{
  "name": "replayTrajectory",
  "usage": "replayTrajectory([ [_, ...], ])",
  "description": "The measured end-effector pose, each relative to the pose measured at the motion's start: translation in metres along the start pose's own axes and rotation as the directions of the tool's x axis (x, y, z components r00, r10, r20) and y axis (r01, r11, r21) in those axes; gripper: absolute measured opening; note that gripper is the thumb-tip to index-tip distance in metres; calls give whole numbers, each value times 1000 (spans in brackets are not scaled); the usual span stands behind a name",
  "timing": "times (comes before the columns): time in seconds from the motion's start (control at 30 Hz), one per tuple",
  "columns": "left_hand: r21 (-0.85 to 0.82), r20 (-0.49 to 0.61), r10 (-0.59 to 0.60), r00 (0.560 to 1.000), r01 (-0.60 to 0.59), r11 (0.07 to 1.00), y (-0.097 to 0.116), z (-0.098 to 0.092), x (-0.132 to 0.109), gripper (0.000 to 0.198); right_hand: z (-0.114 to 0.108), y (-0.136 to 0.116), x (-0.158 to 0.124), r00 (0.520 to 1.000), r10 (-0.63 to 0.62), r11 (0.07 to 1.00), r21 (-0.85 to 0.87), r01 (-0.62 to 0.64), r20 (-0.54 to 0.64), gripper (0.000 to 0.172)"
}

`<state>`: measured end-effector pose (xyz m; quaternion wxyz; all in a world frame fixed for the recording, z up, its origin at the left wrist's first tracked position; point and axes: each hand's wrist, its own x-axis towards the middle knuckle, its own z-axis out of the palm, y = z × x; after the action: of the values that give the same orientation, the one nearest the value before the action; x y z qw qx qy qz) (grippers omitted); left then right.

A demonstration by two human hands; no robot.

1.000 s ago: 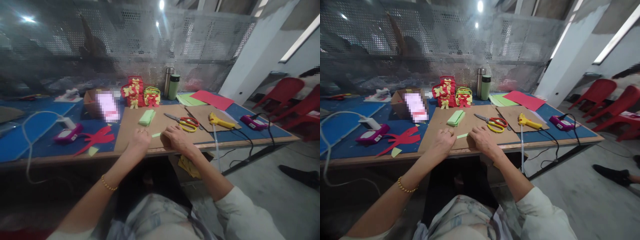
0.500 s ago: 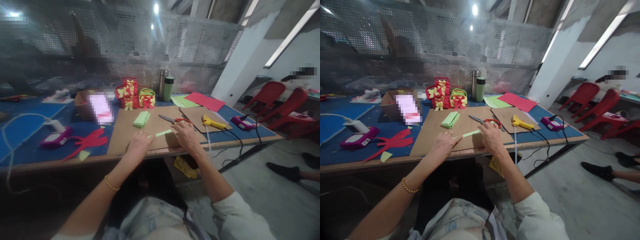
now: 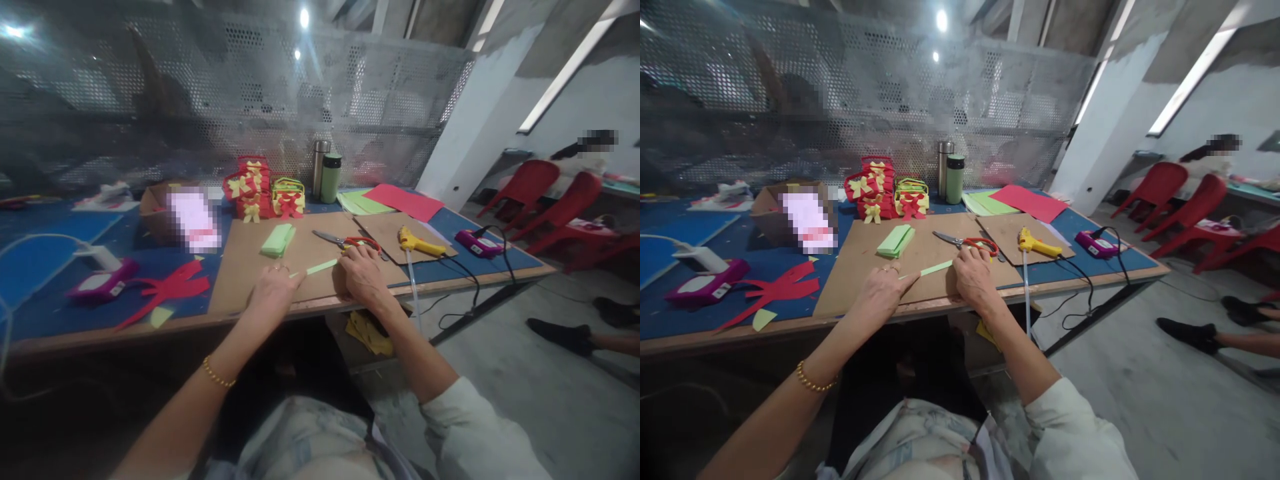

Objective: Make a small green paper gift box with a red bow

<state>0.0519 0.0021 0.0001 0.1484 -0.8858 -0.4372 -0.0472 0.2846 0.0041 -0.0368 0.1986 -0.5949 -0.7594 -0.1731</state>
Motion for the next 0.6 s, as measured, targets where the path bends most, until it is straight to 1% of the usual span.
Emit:
replayTrajectory([
  [0.07,8,2,-1,1000,1,1000,0,1,0,38,-2,-2,3,1000,-21,999,33,22,-19,29],
  [0.17,62,45,-3,999,1,998,0,1,1,45,-2,-12,12,993,-118,986,118,117,5,32],
  [0.27,81,83,-3,997,-3,997,-4,0,-1,52,1,-26,21,975,-215,962,183,201,57,29],
  [0.37,13,94,0,996,-1,1000,-17,-4,-1,49,5,-35,27,970,-225,959,200,202,96,26],
  [0.4,-17,78,-17,997,19,1000,-24,-6,1,46,6,-37,27,971,-216,960,200,194,98,25],
  [0.47,-51,2,-91,996,91,995,-40,-8,8,41,8,-39,26,978,-192,964,202,171,86,23],
  [0.53,-46,-106,-185,977,181,982,-57,-10,22,38,10,-39,25,985,-161,965,221,143,63,21],
  [0.6,-64,-170,-252,953,244,968,-71,-8,39,36,11,-38,24,990,-136,957,264,123,30,17],
])
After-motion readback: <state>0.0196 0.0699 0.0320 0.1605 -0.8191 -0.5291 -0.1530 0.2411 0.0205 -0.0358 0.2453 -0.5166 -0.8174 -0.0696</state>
